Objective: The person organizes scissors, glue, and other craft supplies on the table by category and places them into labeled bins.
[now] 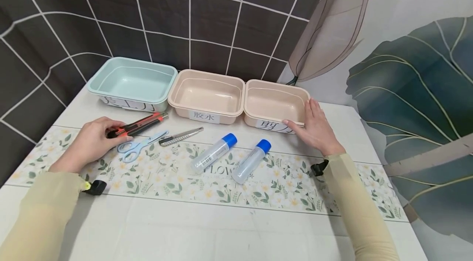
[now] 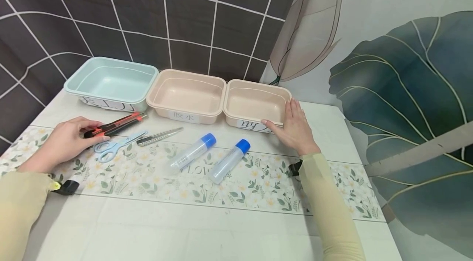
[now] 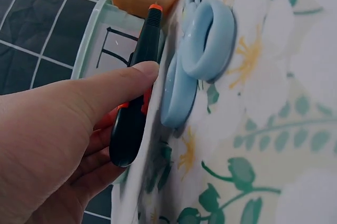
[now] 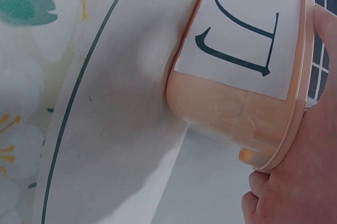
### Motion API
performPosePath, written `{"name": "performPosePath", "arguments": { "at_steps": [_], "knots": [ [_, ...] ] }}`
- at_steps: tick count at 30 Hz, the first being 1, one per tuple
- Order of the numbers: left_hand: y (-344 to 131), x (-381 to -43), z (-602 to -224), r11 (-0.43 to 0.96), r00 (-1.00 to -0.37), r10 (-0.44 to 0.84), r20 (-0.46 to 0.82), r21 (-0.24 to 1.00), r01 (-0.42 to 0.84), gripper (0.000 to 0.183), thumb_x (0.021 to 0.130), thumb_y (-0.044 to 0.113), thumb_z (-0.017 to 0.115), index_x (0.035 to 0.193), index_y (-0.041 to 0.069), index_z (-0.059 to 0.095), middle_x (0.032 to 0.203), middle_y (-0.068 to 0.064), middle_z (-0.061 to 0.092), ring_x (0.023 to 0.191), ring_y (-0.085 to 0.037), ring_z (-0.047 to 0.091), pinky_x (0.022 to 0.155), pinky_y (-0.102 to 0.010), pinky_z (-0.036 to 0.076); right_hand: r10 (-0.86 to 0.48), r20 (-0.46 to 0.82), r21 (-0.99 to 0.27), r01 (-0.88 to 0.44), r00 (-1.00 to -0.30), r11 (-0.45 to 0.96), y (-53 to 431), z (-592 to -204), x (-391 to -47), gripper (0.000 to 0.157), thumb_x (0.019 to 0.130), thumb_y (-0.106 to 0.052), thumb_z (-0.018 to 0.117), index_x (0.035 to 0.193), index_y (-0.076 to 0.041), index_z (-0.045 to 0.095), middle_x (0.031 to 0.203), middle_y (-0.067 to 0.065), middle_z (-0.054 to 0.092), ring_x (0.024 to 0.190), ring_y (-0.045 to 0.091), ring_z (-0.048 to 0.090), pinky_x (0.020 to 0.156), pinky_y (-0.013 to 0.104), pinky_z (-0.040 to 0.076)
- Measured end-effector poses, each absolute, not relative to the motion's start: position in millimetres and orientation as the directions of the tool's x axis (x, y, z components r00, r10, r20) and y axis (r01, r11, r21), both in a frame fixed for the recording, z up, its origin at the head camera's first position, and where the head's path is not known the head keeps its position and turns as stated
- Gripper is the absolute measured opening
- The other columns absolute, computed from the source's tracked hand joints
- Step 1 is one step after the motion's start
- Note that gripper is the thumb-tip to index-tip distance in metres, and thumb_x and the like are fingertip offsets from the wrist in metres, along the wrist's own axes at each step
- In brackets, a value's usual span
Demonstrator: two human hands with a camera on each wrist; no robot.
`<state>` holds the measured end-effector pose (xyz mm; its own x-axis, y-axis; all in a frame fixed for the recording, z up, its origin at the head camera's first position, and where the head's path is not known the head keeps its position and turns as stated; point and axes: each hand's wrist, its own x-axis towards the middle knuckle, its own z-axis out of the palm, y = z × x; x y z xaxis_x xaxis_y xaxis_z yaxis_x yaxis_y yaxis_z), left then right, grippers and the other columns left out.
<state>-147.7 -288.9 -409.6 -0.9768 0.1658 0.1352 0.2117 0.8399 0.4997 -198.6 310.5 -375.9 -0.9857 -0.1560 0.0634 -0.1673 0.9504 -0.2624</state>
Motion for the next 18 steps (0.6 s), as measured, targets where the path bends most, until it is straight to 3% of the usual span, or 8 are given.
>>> {"name": "performPosePath", "arguments": {
  "at_steps": [10, 18],
  "knots": [
    [-280.3, -133.1, -386.4, 0.838, -0.962, 0.17, 0.212, 0.482, 0.254, 0.051, 0.081, 0.023, 0.089, 0.121, -0.005, 0.07, 0.106, -0.019, 0.066, 0.081, -0.029, 0.052, 0.064, -0.038, 0.038, -0.154, 0.056, -0.269, -0.163, -0.986, 0.949, 311.1, -375.3, -198.4, 0.111, 0.095, -0.07, 0.047, 0.157, 0.011, 0.005, 0.164, 0.032, 0.0, 0.152, 0.043, -0.001, 0.121, 0.057, 0.004],
    [-278.9, -153.2, -362.2, 0.822, -0.932, 0.175, 0.319, 0.474, 0.316, 0.046, 0.082, 0.014, 0.087, 0.12, -0.005, 0.07, 0.106, -0.02, 0.063, 0.088, -0.035, 0.056, 0.069, -0.04, 0.039, -0.153, 0.051, -0.262, -0.161, -0.987, 0.952, 311.5, -375.9, -199.8, 0.111, 0.095, -0.071, 0.046, 0.157, 0.011, 0.006, 0.164, 0.031, 0.0, 0.152, 0.043, -0.002, 0.121, 0.056, 0.004]
  ]
}}
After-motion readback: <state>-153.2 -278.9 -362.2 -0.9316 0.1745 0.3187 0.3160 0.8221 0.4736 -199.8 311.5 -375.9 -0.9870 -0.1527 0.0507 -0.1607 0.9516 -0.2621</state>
